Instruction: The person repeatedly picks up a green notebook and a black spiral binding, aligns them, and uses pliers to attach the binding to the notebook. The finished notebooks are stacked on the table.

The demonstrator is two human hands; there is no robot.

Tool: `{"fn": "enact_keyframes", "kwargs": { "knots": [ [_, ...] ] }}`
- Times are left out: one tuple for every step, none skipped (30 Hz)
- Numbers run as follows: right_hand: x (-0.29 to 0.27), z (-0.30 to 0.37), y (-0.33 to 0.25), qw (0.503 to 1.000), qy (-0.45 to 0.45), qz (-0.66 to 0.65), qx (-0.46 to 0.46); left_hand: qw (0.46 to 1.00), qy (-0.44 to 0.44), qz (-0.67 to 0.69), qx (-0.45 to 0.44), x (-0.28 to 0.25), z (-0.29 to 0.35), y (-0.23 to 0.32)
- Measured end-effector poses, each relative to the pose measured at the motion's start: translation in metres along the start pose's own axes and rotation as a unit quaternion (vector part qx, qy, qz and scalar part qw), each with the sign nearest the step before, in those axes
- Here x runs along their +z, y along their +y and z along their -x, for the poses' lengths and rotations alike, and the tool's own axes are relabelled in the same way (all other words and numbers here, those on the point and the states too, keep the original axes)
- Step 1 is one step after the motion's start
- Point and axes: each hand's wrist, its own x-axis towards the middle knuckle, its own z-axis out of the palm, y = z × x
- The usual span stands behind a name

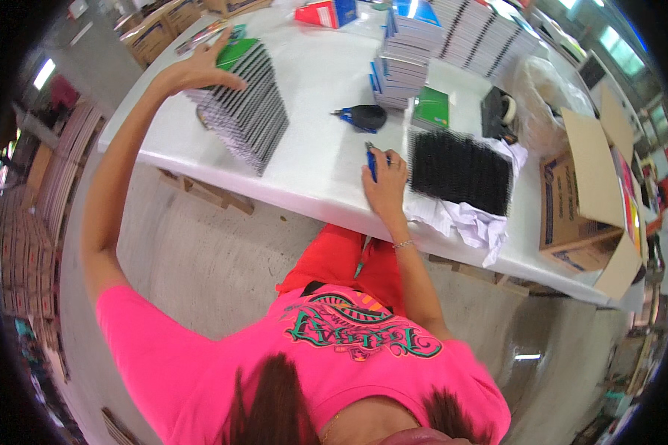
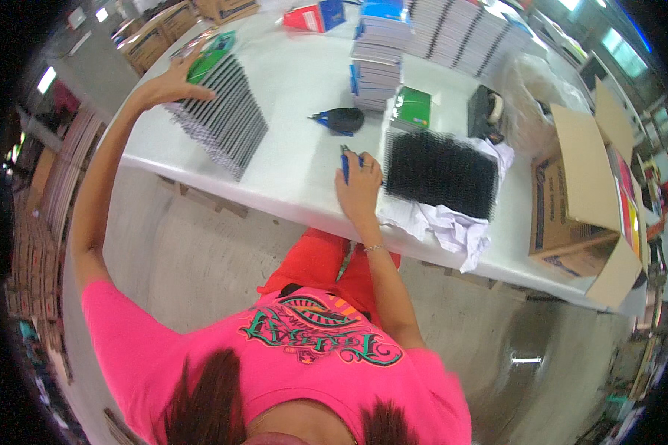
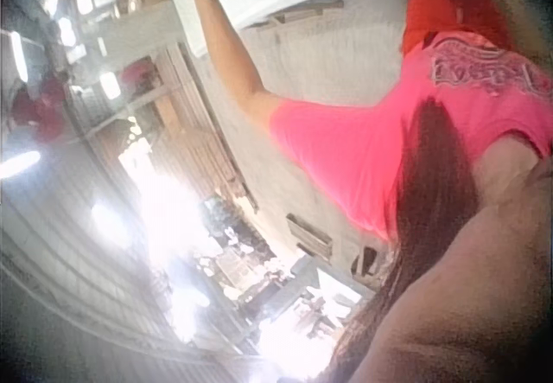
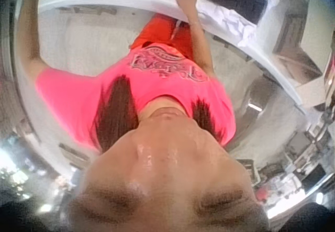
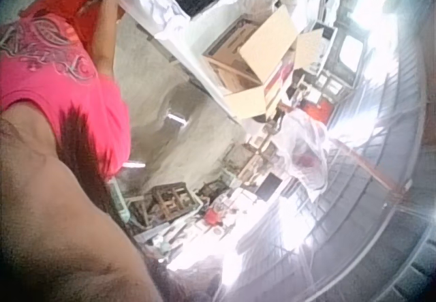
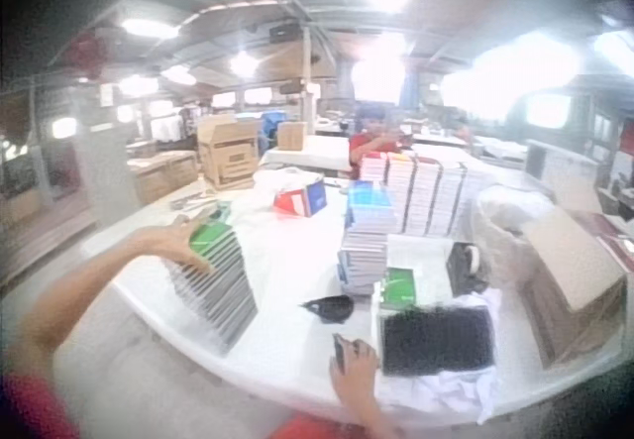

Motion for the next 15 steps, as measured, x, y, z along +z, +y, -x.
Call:
{"fn": "enact_keyframes", "kwargs": {
  "knots": [
    [0.001, 0.0, 0.0, 1.0, 0.007, -0.008, 0.0, 1.0, -0.008, 0.005, 0.004, -0.004, 0.0, 0.003],
    [0.001, 0.0, 0.001, 1.0, 0.015, -0.017, -0.001, 1.0, -0.015, 0.01, 0.008, -0.009, 0.001, 0.005],
    [0.002, -0.001, 0.0, 0.999, 0.021, -0.026, -0.005, 1.0, -0.022, 0.015, 0.008, -0.011, 0.003, 0.005],
    [0.0, -0.004, 0.0, 0.999, 0.032, -0.036, 0.006, 1.0, -0.026, -0.009, 0.005, -0.011, 0.001, 0.005],
    [-0.005, -0.01, 0.004, 0.998, 0.046, -0.037, 0.008, 1.0, -0.018, -0.01, 0.001, -0.009, -0.001, 0.007],
    [-0.016, -0.023, 0.005, 0.998, 0.056, -0.041, 0.007, 1.0, -0.009, -0.012, -0.008, -0.009, 0.002, 0.006],
    [-0.03, -0.035, 0.005, 0.997, 0.064, -0.045, 0.006, 1.0, -0.004, -0.012, -0.018, -0.007, 0.007, 0.005],
    [-0.05, -0.054, 0.004, 0.997, 0.083, -0.008, -0.005, 0.998, 0.047, -0.037, -0.02, -0.006, 0.017, 0.004],
    [-0.068, -0.075, 0.012, 0.995, 0.1, 0.028, 0.004, 0.993, 0.099, -0.068, -0.012, -0.009, 0.025, 0.015],
    [-0.083, -0.098, 0.033, 0.991, 0.122, 0.058, -0.002, 0.984, 0.152, -0.098, 0.0, -0.018, 0.035, 0.037],
    [-0.096, -0.121, 0.053, 0.989, 0.116, 0.086, 0.013, 0.971, 0.204, -0.126, 0.008, -0.024, 0.047, 0.056],
    [-0.108, -0.143, 0.08, 0.987, 0.079, 0.122, 0.061, 0.963, 0.25, -0.064, 0.076, -0.024, 0.055, 0.072],
    [-0.107, -0.162, 0.096, 0.984, 0.036, 0.148, 0.097, 0.948, 0.291, -0.009, 0.132, -0.026, 0.07, 0.084],
    [-0.105, -0.177, 0.113, 0.975, -0.008, 0.177, 0.134, 0.946, 0.284, 0.009, 0.157, -0.022, 0.083, 0.097],
    [-0.099, -0.194, 0.138, 0.97, -0.055, 0.162, 0.171, 0.942, 0.279, 0.028, 0.186, -0.02, 0.096, 0.113]
  ]
}}
